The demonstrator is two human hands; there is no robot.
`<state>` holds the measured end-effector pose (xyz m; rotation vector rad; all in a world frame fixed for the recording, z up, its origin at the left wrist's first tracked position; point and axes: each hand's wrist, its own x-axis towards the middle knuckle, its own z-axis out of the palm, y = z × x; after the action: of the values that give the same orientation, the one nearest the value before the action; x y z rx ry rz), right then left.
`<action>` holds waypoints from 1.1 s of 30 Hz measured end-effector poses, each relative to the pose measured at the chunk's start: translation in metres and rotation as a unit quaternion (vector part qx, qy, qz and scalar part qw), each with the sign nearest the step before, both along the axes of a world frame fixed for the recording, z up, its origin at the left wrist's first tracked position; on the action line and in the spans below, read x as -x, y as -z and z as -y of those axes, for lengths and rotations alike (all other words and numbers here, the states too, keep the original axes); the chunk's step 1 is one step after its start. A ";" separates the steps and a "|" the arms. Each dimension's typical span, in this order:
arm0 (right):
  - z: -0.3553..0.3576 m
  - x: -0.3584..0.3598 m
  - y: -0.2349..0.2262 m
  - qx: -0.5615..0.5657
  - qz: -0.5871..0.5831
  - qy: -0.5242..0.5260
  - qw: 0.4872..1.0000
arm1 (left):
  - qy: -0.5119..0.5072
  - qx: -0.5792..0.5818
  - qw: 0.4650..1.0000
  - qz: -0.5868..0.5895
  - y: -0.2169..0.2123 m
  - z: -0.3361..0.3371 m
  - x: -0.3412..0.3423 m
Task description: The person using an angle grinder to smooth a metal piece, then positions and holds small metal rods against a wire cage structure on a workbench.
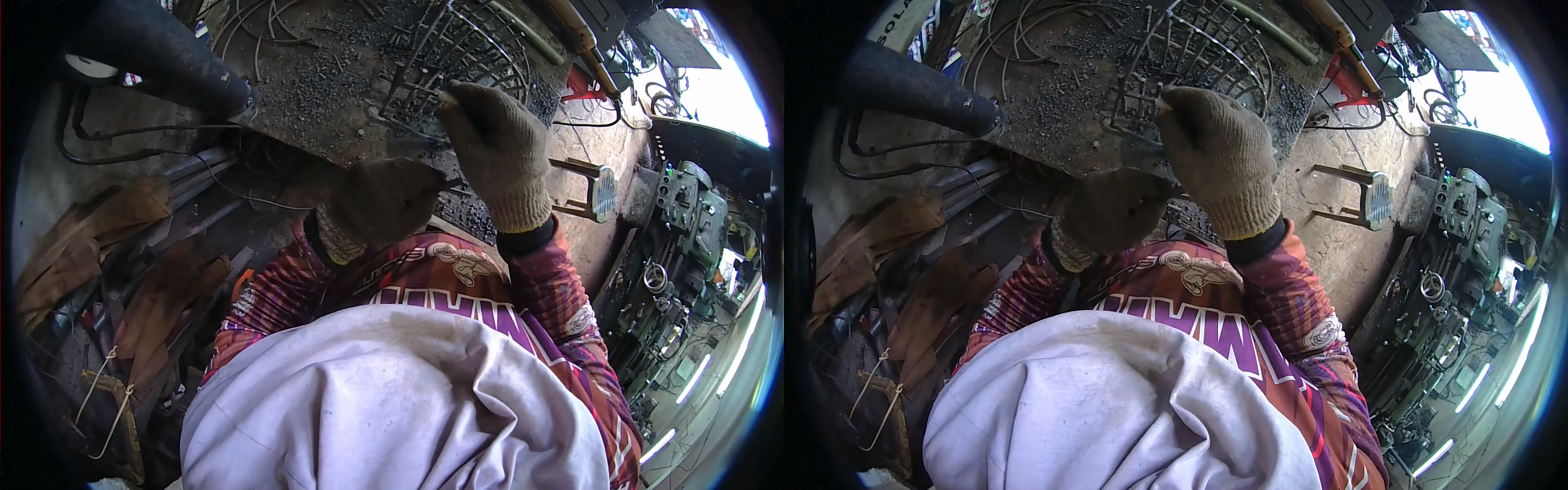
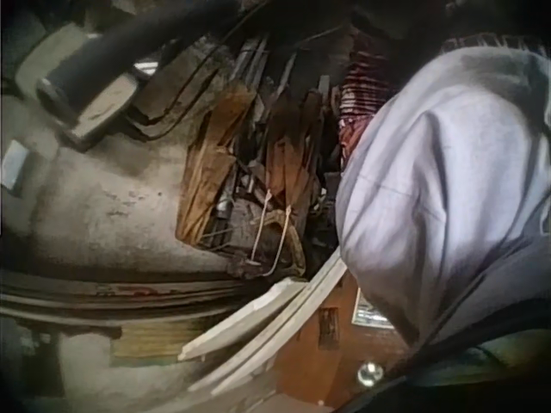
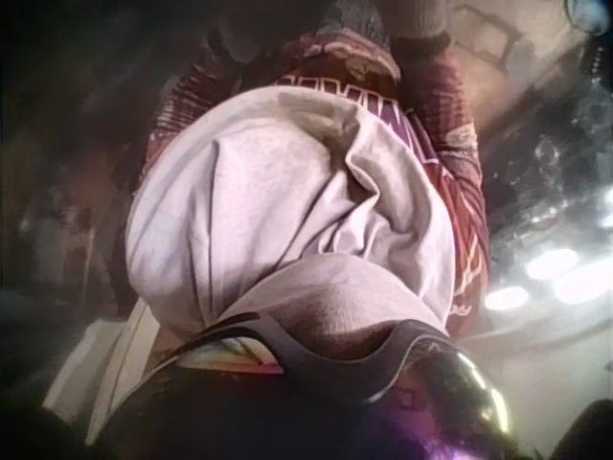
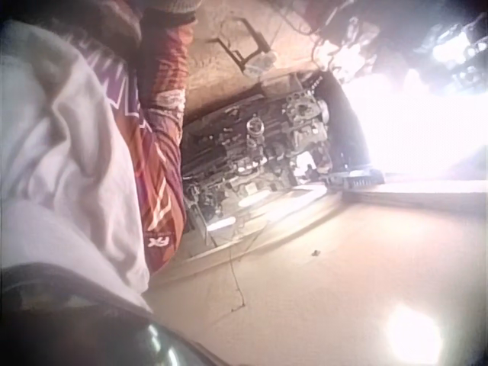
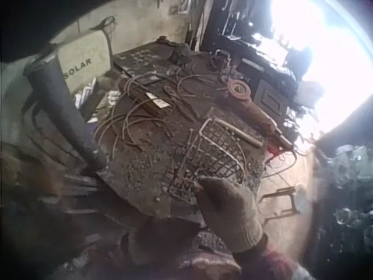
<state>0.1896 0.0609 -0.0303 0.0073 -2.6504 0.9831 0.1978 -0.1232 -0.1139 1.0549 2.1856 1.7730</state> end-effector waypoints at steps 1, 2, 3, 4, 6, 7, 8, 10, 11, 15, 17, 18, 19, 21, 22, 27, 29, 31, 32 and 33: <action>0.003 0.003 0.000 -0.026 -0.003 0.005 1.000 | 0.001 -0.013 0.999 -0.032 0.005 -0.002 0.001; 0.004 0.005 0.002 -0.028 0.000 0.003 1.000 | 0.003 -0.026 0.998 -0.062 0.007 -0.002 0.003; 0.006 0.006 0.006 -0.032 0.003 0.011 0.999 | 0.001 -0.028 0.998 -0.060 0.008 0.000 0.004; 0.007 0.007 0.008 -0.036 0.005 0.019 0.999 | 0.009 -0.015 0.998 -0.066 0.007 0.001 0.005; 0.011 0.008 0.007 -0.042 0.009 0.021 0.999 | 0.014 -0.001 0.998 -0.069 0.006 0.003 0.006; 0.013 0.009 0.007 -0.047 0.011 0.026 0.998 | 0.019 -0.004 0.998 -0.067 0.006 0.003 0.005; 0.013 0.010 0.008 -0.049 0.012 0.026 0.998 | 0.025 -0.007 0.997 -0.067 0.005 0.002 0.006; 0.014 0.012 0.010 -0.078 -0.008 0.018 0.997 | 0.024 -0.002 0.997 -0.067 0.006 0.003 0.005; 0.015 0.013 0.009 -0.079 -0.008 0.019 0.997 | 0.024 0.004 0.997 -0.067 0.007 0.003 0.005; 0.017 0.015 0.002 -0.116 0.003 0.015 0.993 | 0.031 -0.008 0.996 -0.077 0.006 0.004 0.008; 0.018 0.015 0.001 -0.125 0.009 0.008 0.992 | 0.026 -0.004 0.997 -0.071 0.006 0.004 0.008; 0.019 0.015 0.000 -0.124 0.010 0.009 0.992 | 0.027 -0.005 0.997 -0.071 0.006 0.004 0.008; 0.019 0.015 0.000 -0.124 0.011 0.011 0.992 | 0.028 0.003 0.997 -0.070 0.007 0.004 0.007; 0.021 0.016 0.000 -0.132 0.011 0.010 0.991 | 0.029 0.011 0.997 -0.070 0.007 0.003 0.008; 0.021 0.016 0.000 -0.139 0.010 0.009 0.990 | 0.028 0.008 0.997 -0.073 0.006 0.002 0.008; 0.024 0.016 -0.001 -0.154 0.009 0.021 0.988 | 0.036 0.038 0.996 -0.077 0.009 0.003 0.008; 0.024 0.016 -0.003 -0.165 0.027 0.025 0.986 | 0.029 0.014 0.996 -0.085 0.011 0.003 0.007; 0.024 0.016 -0.005 -0.165 0.021 0.018 0.986 | 0.034 0.012 0.996 -0.081 0.010 0.002 0.009; 0.024 0.016 -0.008 -0.164 0.021 0.018 0.986 | 0.035 0.015 0.996 -0.076 0.011 0.002 0.008; 0.025 0.016 -0.014 -0.155 0.074 0.003 0.985 | 0.034 0.016 0.996 -0.076 0.010 0.003 0.008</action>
<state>0.1740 0.0364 -0.0164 -0.0058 -2.9116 0.5793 0.1893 -0.1258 -0.1243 1.2803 2.2257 1.6746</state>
